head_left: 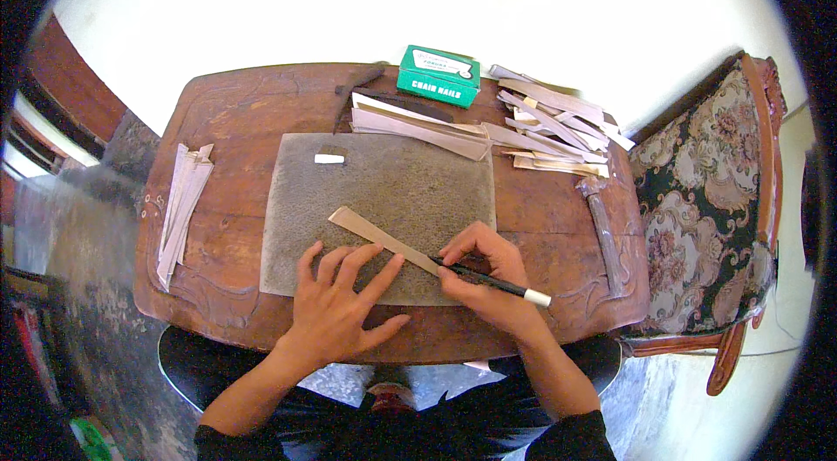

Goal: The person marks a small wooden strip with a black marker on a textured mat. They then use a hammer to repeatedly strike the wooden strip, seemingly to shape or flatten it.

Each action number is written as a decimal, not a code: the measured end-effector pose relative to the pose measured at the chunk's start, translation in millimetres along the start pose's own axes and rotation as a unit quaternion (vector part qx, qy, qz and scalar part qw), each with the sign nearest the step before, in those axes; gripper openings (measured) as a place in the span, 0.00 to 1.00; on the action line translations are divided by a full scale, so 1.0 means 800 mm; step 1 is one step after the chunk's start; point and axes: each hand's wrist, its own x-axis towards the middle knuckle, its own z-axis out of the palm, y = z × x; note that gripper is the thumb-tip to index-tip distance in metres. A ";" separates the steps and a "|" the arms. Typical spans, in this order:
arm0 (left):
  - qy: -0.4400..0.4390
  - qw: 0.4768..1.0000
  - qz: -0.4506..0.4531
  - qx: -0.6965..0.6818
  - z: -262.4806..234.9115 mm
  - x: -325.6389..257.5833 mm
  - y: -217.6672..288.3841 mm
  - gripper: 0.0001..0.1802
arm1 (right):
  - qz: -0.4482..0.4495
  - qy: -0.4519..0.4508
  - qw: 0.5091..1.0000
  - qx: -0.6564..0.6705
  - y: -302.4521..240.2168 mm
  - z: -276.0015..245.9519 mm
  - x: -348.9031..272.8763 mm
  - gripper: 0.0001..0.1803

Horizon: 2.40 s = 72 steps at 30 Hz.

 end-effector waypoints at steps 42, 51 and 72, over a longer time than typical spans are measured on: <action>0.002 1.000 -0.004 0.002 0.003 -0.001 -0.001 0.38 | -0.013 0.017 0.998 -0.067 0.010 0.013 0.004 0.11; 0.005 1.000 -0.003 0.005 0.003 -0.002 -0.001 0.38 | -0.014 0.016 0.997 -0.076 0.009 0.013 0.004 0.11; 0.009 1.000 0.000 0.005 0.004 -0.001 -0.001 0.38 | -0.009 0.007 0.997 -0.075 0.009 0.012 0.004 0.11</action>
